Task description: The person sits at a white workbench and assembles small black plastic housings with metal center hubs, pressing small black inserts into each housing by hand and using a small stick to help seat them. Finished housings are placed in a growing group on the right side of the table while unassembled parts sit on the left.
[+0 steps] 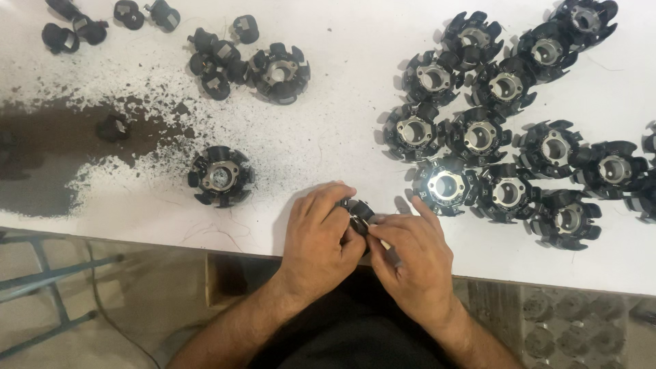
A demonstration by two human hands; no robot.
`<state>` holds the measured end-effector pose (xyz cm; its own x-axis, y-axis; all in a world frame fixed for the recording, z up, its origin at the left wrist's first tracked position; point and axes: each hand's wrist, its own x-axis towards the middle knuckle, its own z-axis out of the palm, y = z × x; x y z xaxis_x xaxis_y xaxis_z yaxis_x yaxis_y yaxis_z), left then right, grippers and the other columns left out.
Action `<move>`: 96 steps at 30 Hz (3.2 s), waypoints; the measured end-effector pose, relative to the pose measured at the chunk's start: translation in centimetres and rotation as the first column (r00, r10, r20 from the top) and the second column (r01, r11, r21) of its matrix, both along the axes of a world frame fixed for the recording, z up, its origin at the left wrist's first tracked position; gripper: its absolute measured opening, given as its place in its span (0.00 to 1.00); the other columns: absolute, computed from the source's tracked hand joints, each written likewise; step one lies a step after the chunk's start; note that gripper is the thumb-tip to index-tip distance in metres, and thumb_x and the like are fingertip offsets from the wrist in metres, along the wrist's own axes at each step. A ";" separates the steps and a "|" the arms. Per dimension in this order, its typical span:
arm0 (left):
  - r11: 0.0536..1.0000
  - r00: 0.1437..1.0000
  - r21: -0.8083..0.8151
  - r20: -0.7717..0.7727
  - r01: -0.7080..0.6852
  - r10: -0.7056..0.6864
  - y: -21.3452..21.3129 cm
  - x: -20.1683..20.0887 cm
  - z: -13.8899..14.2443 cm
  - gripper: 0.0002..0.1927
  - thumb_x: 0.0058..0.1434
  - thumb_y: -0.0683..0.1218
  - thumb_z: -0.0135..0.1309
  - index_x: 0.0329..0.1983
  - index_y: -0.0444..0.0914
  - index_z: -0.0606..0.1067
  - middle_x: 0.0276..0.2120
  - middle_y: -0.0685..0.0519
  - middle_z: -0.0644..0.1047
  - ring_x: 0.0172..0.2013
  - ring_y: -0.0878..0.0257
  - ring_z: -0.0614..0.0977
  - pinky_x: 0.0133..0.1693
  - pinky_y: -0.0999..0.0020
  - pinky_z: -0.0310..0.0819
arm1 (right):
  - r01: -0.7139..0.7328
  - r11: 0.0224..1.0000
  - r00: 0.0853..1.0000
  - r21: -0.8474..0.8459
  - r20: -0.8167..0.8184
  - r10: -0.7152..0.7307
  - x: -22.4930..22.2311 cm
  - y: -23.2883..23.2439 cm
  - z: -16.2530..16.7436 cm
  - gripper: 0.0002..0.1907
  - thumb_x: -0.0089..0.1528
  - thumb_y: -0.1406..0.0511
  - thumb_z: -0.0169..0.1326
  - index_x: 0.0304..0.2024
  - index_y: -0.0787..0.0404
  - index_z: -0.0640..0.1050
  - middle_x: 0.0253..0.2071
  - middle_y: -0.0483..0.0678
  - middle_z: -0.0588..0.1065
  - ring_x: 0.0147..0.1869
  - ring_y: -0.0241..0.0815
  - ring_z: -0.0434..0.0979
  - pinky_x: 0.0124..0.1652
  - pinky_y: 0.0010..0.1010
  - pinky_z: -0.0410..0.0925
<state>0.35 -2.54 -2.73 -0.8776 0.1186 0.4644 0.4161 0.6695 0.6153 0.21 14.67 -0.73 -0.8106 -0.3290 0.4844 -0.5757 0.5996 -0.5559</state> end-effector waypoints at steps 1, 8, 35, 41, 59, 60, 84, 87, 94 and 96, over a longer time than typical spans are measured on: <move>1.000 1.000 0.000 0.000 -0.001 0.001 0.0 0.0 0.0 0.05 0.50 0.36 0.55 0.31 0.33 0.73 0.54 0.43 0.76 0.58 0.48 0.76 0.58 0.52 0.68 | -0.011 1.000 1.000 0.007 -0.011 0.011 -0.2 0.0 0.0 0.15 0.54 0.73 0.66 0.42 0.59 0.78 0.41 0.46 0.80 0.47 0.43 0.82 0.65 0.50 0.68; 1.000 1.000 0.028 -0.005 0.005 -0.005 -0.2 0.1 0.0 0.06 0.50 0.36 0.55 0.33 0.33 0.74 0.53 0.44 0.76 0.59 0.48 0.76 0.58 0.52 0.68 | -0.052 0.997 0.998 0.060 -0.034 0.055 -0.5 0.2 0.5 0.15 0.54 0.74 0.66 0.42 0.59 0.79 0.40 0.45 0.79 0.46 0.44 0.81 0.63 0.49 0.69; 0.984 0.996 -0.154 0.042 0.088 -0.083 -2.7 -0.4 3.5 0.08 0.60 0.41 0.59 0.41 0.34 0.76 0.52 0.46 0.76 0.49 0.51 0.80 0.48 0.57 0.76 | 0.053 0.998 0.998 -0.031 0.031 -0.052 -0.6 0.3 -0.4 0.14 0.57 0.73 0.63 0.43 0.60 0.76 0.40 0.46 0.79 0.45 0.44 0.81 0.67 0.54 0.61; 0.967 0.982 -0.173 0.027 0.188 -0.186 -2.2 -0.2 4.2 0.08 0.60 0.41 0.58 0.42 0.33 0.76 0.51 0.46 0.75 0.48 0.49 0.80 0.47 0.58 0.76 | 0.048 0.998 0.999 -0.027 0.021 -0.048 -0.4 0.1 -0.7 0.14 0.56 0.73 0.64 0.43 0.59 0.76 0.41 0.45 0.79 0.47 0.43 0.81 0.69 0.56 0.58; 0.994 0.937 0.076 0.333 0.084 -0.104 -2.7 0.2 3.8 0.06 0.57 0.38 0.58 0.35 0.33 0.73 0.47 0.47 0.79 0.30 0.55 0.83 0.31 0.64 0.78 | -0.021 1.000 0.995 0.000 -0.095 0.020 0.6 0.1 -1.9 0.16 0.51 0.72 0.67 0.41 0.58 0.77 0.38 0.46 0.77 0.54 0.46 0.79 0.71 0.59 0.53; 0.994 0.922 0.081 0.373 0.079 -0.104 -2.7 0.3 3.8 0.05 0.57 0.37 0.58 0.34 0.33 0.73 0.47 0.48 0.79 0.29 0.57 0.83 0.30 0.65 0.78 | -0.019 1.000 0.995 -0.011 -0.099 0.018 0.7 0.2 -1.9 0.16 0.52 0.72 0.66 0.41 0.58 0.77 0.38 0.45 0.77 0.54 0.46 0.79 0.71 0.59 0.53; 0.988 0.944 0.124 0.307 0.091 -0.126 -3.0 0.7 3.1 0.07 0.54 0.37 0.59 0.33 0.33 0.73 0.46 0.47 0.78 0.30 0.56 0.82 0.31 0.65 0.78 | 0.010 1.000 0.990 0.008 -0.140 -0.009 1.4 -0.8 -2.8 0.18 0.53 0.73 0.67 0.43 0.57 0.77 0.39 0.44 0.76 0.53 0.44 0.78 0.70 0.53 0.58; 0.986 0.918 0.144 0.372 0.087 -0.136 -2.8 0.9 2.9 0.07 0.53 0.37 0.59 0.32 0.33 0.73 0.47 0.47 0.79 0.30 0.54 0.82 0.31 0.64 0.78 | 0.024 0.999 0.990 0.030 -0.137 -0.019 1.4 -0.7 -2.7 0.17 0.53 0.74 0.66 0.42 0.57 0.77 0.39 0.45 0.76 0.53 0.44 0.79 0.70 0.53 0.59; 0.938 0.986 -0.303 -0.048 -0.167 0.160 -9.9 -0.6 5.8 0.29 0.56 0.52 0.66 0.54 0.32 0.70 0.58 0.35 0.73 0.61 0.45 0.73 0.61 0.49 0.70 | 0.162 0.983 0.980 0.083 -0.126 -0.151 0.1 2.7 -1.5 0.14 0.57 0.74 0.65 0.42 0.59 0.75 0.42 0.47 0.77 0.54 0.47 0.79 0.70 0.52 0.59; 0.834 0.933 -0.451 0.010 -0.318 0.361 -12.4 -1.2 6.2 0.44 0.50 0.59 0.70 0.61 0.31 0.67 0.58 0.32 0.72 0.60 0.42 0.72 0.59 0.46 0.68 | 0.193 0.976 0.977 0.099 -0.113 -0.182 -0.2 3.7 -1.2 0.13 0.58 0.74 0.64 0.42 0.59 0.75 0.41 0.47 0.77 0.55 0.47 0.78 0.70 0.51 0.60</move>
<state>-0.89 -14.91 3.43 -0.9356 -0.0236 0.3523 0.0701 0.9654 0.2510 0.04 18.34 -1.93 -0.8104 -0.2310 0.5383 -0.4979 0.7559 -0.4251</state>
